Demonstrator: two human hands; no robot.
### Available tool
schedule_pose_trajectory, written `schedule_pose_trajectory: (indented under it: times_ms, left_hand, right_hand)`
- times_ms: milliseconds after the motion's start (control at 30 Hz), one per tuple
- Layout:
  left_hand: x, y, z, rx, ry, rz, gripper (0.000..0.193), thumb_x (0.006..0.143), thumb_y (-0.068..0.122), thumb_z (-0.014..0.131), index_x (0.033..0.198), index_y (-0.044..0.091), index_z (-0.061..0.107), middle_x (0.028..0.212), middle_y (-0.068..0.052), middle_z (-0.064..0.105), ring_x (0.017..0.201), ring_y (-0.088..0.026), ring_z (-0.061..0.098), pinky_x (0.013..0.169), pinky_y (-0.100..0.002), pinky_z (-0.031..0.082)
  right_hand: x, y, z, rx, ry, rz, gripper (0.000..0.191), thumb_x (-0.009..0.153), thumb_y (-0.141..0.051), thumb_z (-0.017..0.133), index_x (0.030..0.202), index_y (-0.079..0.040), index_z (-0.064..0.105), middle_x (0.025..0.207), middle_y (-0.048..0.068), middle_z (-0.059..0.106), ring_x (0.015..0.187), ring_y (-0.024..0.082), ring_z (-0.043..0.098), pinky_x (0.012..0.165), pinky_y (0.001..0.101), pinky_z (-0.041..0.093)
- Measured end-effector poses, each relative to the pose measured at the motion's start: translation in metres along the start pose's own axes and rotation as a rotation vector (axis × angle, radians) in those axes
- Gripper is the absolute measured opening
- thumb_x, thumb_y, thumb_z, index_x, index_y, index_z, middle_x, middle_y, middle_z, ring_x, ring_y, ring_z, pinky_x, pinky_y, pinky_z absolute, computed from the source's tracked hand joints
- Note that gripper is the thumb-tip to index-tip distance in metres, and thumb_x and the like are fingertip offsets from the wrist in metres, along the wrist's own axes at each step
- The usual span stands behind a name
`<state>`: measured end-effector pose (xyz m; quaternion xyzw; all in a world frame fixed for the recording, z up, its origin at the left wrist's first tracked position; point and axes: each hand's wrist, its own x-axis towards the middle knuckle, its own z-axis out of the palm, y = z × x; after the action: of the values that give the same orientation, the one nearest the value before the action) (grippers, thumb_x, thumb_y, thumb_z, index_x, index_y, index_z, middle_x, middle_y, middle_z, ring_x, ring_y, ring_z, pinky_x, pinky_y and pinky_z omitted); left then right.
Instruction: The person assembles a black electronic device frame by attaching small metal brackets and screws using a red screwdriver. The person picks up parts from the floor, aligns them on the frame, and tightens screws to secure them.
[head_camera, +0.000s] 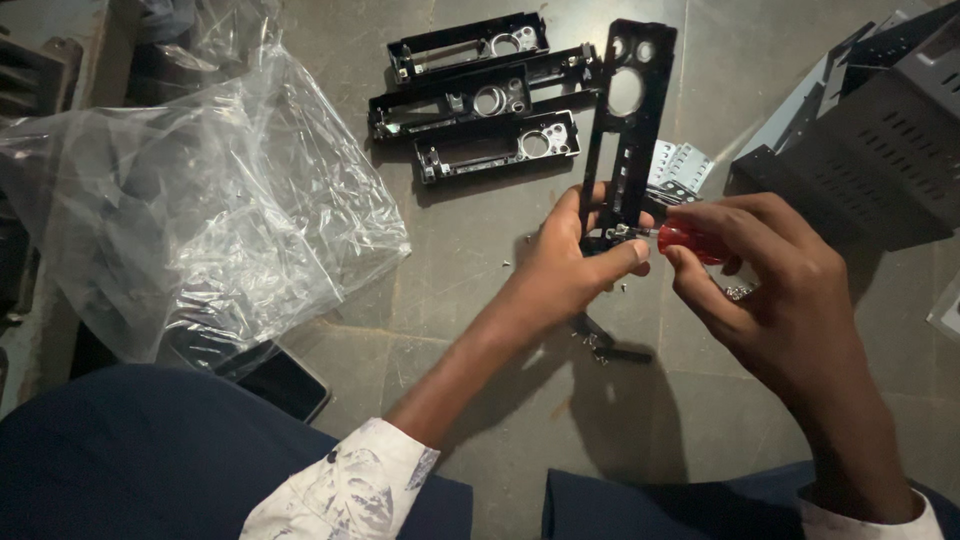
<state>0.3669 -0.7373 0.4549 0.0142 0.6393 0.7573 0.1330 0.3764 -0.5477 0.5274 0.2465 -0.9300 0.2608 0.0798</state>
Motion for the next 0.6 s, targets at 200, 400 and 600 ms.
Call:
schedule_pose_trajectory:
  times_ms: [200,400,600]
  left_hand:
    - [-0.009,0.004,0.011,0.249,0.161,0.156,0.046,0.091,0.022,0.071,0.129,0.006,0.051,0.112,-0.008,0.076,0.098,-0.018,0.076,0.086,-0.034,0.059]
    - [-0.012,0.004,0.010,0.187,0.183,0.263,0.049,0.092,0.014,0.067,0.135,0.003,0.046,0.111,-0.010,0.071,0.096,-0.020,0.074,0.085,-0.036,0.060]
    - [-0.012,0.002,0.011,0.283,0.185,0.365,0.057,0.091,0.008,0.067,0.142,0.003,0.041,0.113,-0.013,0.070,0.096,-0.024,0.073,0.085,-0.037,0.058]
  right_hand:
    - [-0.001,-0.009,0.005,-0.019,0.015,0.084,0.028,0.094,-0.018,0.075,0.118,-0.004,0.074,0.104,0.013,0.073,0.085,0.019,0.074,0.066,0.0304,0.059]
    - [0.000,-0.022,0.018,0.064,0.043,0.275,0.022,0.099,-0.023,0.070,0.113,-0.006,0.075,0.090,0.008,0.076,0.073,0.016,0.075,0.060,0.0285,0.057]
    - [-0.001,-0.028,0.029,0.228,-0.068,0.744,0.037,0.111,-0.034,0.044,0.115,-0.006,0.069,0.068,0.010,0.072,0.056,0.019,0.067,0.052,0.0345,0.053]
